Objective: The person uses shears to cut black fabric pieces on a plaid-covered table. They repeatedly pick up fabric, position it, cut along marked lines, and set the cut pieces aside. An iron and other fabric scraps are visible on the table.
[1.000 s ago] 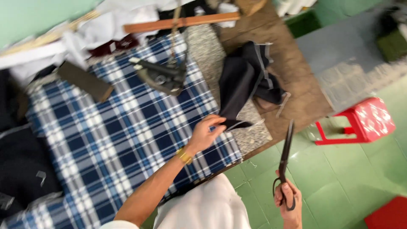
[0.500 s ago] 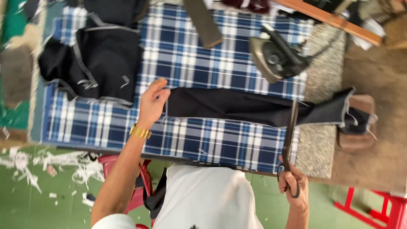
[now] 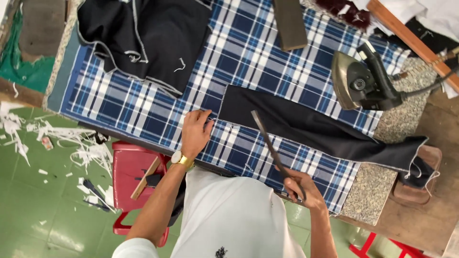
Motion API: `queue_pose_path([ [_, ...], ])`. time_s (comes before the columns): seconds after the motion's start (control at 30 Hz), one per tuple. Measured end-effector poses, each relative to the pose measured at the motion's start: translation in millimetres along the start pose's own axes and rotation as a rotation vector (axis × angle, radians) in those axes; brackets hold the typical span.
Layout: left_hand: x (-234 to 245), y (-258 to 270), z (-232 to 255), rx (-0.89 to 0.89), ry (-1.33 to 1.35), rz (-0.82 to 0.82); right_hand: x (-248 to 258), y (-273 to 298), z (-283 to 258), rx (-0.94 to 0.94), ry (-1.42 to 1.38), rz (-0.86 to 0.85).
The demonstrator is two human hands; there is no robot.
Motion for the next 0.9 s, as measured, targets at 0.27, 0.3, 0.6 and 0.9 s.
queue_pose_path([
  [0.27,-19,11,-11,-0.008,-0.117,0.008,-55,-42,-24,-0.496,0.313,-0.163],
  [0.3,-20,11,-12,-0.007,-0.117,0.007,-58,-45,-20,-0.497,0.313,-0.164],
  [0.6,-19,16,-7,-0.003,-0.096,0.044,-70,-60,-9,-0.520,0.313,-0.119],
  [0.9,-20,18,-5,0.021,-0.105,0.020,-64,-48,-10,-0.493,0.325,-0.112],
])
Point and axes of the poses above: each hand's wrist, its own y-axis away from the middle knuckle, its own x-axis out of the back of the hand, z = x × y, the point moved 6 cm from there along -y, towards the middle knuckle, and after that the axes turned 2 degrees about -z, right-handed, at the moved point
